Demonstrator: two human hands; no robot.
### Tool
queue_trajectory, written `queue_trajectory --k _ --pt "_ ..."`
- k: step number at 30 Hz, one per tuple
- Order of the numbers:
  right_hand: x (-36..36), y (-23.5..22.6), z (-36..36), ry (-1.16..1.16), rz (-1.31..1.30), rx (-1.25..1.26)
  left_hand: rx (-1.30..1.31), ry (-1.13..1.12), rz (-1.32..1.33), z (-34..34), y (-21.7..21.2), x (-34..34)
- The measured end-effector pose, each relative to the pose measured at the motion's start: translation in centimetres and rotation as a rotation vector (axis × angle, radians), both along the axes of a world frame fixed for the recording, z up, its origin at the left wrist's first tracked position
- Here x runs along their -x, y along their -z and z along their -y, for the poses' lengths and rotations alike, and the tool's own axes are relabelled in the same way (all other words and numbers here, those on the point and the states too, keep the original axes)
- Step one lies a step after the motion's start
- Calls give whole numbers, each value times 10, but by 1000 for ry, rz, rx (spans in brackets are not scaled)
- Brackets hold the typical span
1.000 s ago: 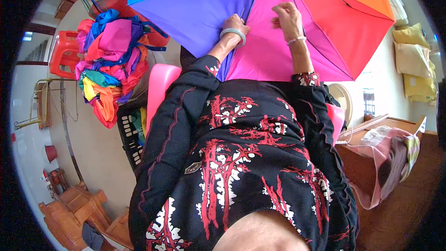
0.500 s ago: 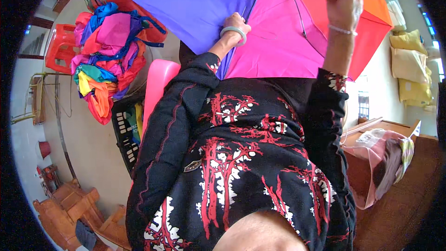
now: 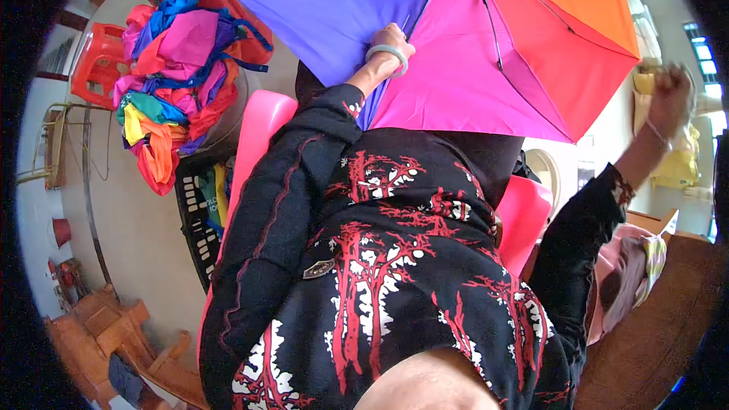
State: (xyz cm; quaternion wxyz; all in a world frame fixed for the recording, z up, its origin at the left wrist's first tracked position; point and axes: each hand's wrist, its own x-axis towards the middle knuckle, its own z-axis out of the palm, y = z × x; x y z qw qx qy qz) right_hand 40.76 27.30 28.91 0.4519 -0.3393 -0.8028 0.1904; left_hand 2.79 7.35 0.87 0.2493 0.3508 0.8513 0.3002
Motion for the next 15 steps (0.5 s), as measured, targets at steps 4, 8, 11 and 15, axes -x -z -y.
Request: queue_trajectory --k 4,8,11,15 --pt "-26 -22 52 -332 -683 446 31 9 -32 11 -19 -4" --pt "-4 -12 99 -53 -548 269 -4 -27 -35 6 -1 1" --pt "-10 -2 102 47 -651 267 -10 -14 38 11 -15 -3" --pt "-11 4 104 207 -757 269 -21 53 194 22 -30 -3"
